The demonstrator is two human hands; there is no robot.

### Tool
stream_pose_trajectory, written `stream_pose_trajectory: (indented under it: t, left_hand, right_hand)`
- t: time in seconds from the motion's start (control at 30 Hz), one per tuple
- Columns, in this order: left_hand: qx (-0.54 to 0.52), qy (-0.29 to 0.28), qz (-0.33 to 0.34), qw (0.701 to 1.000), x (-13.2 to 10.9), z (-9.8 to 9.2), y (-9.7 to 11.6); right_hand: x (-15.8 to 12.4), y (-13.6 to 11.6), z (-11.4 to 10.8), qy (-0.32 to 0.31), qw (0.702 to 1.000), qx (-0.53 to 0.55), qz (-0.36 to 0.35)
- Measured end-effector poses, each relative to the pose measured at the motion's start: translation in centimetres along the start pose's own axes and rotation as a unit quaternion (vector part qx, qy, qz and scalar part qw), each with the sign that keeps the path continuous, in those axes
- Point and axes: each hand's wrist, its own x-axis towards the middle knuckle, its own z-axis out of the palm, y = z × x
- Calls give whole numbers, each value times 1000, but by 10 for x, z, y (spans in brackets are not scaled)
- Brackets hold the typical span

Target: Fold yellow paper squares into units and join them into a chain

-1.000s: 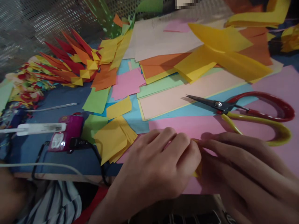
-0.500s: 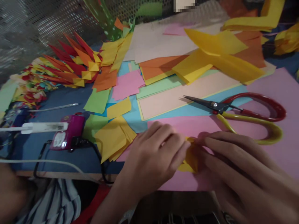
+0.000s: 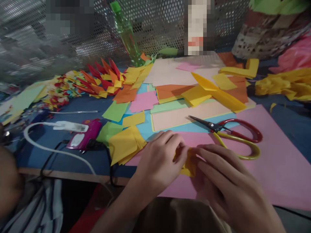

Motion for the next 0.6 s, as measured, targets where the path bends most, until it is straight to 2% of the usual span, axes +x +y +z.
stream_pose_trajectory:
  t: [0.3,0.43,0.53,0.6]
  left_hand:
    - [2,18,-18,1000,2,5,2]
    - [-5,51,-11,999,-3,0,4]
    - [-9,69,49,996,-15,-6,4]
    - [51,70,123,989,-24,-8,1]
  right_hand:
    - [6,-5,5,19,1000,-23,6]
    - [10,-7,6,28,999,-22,11]
    - [9,-6,6,25,999,-19,11]
    - [7,-4,7,20,1000,-17,8]
